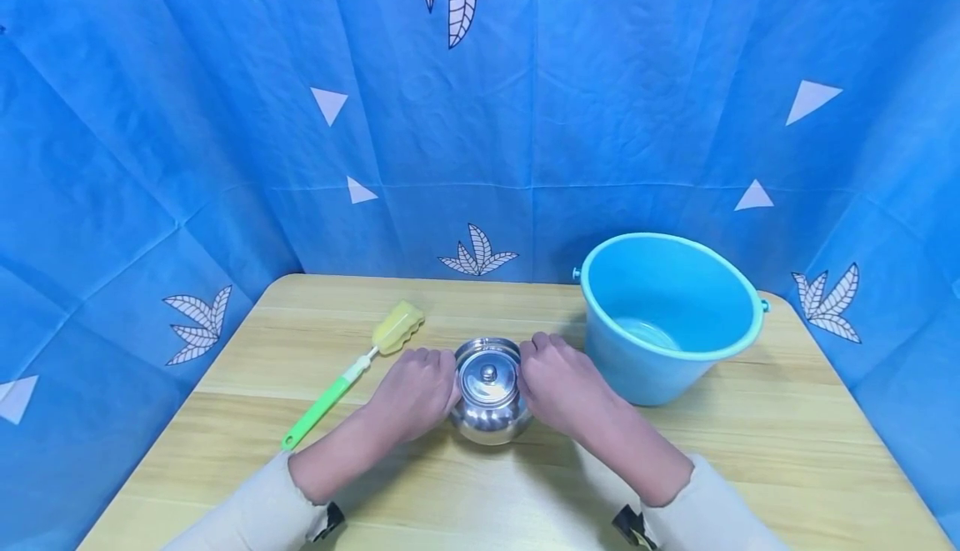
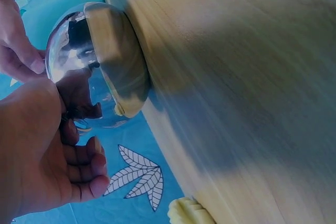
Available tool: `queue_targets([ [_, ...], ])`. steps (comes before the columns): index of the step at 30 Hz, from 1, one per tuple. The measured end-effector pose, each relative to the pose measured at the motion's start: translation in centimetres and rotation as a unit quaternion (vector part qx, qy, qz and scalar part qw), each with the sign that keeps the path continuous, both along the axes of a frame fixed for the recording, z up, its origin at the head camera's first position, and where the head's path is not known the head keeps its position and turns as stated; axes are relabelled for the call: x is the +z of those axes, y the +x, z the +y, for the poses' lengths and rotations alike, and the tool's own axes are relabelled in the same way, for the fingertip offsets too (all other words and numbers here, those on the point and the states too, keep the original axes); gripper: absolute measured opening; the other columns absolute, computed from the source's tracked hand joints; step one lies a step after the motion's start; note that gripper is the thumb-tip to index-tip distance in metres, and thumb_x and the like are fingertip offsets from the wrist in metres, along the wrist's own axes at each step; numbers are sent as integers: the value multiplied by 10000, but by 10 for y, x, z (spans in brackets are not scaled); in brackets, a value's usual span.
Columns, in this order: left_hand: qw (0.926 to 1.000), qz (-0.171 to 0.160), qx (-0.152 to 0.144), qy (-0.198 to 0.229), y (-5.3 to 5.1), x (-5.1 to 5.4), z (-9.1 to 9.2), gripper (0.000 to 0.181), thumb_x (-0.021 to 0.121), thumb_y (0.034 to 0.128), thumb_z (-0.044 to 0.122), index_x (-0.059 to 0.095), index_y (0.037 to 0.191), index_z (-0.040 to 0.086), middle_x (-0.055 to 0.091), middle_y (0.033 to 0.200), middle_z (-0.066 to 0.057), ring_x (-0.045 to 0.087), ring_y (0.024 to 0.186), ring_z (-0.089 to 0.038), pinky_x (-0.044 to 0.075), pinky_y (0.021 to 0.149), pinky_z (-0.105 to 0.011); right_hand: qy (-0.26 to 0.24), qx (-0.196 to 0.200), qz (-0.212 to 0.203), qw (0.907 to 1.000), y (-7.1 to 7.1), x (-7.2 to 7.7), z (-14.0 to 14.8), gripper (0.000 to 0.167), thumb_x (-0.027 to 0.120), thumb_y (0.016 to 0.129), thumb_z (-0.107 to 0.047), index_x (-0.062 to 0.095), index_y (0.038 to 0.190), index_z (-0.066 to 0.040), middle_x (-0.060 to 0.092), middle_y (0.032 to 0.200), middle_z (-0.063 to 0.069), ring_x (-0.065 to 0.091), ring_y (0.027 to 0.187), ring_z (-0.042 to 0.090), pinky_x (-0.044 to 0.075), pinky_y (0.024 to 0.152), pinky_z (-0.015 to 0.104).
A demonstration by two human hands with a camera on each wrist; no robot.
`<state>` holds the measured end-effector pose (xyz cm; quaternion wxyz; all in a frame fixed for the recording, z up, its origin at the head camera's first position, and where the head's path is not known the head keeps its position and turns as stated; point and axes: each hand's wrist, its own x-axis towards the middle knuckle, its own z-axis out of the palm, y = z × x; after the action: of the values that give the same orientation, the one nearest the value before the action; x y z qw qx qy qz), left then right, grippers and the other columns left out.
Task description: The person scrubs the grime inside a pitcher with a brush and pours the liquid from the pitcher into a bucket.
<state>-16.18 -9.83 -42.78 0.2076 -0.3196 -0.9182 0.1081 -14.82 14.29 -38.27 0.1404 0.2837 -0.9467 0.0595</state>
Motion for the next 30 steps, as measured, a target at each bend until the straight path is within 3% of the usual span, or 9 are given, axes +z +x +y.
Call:
queue_targets([
  [9,10000,-32,29,-83,0,2,0,375,498,1052,390,609,857,88,518,635,8,496,576,-146,503,587,-272,-246,75,267,9993,-2,1,-3,152,762,901,-123,739,1009,-19,684,887,74,651,835,199,603,691,305],
  [16,9999,49,0,-119,-1,2,0,365,503,1048,384,602,844,98,516,629,15,489,566,-139,491,572,-266,-657,373,466,9961,-3,2,-7,150,769,878,-65,757,1023,-28,735,929,79,701,892,223,625,773,333],
  [30,9999,142,-56,-80,-1,0,0,352,517,1040,382,593,828,111,506,623,29,462,554,-124,453,542,-250,-892,355,270,9950,-4,-3,-16,243,820,852,-101,761,1080,-42,745,1016,103,721,955,242,639,799,349],
])
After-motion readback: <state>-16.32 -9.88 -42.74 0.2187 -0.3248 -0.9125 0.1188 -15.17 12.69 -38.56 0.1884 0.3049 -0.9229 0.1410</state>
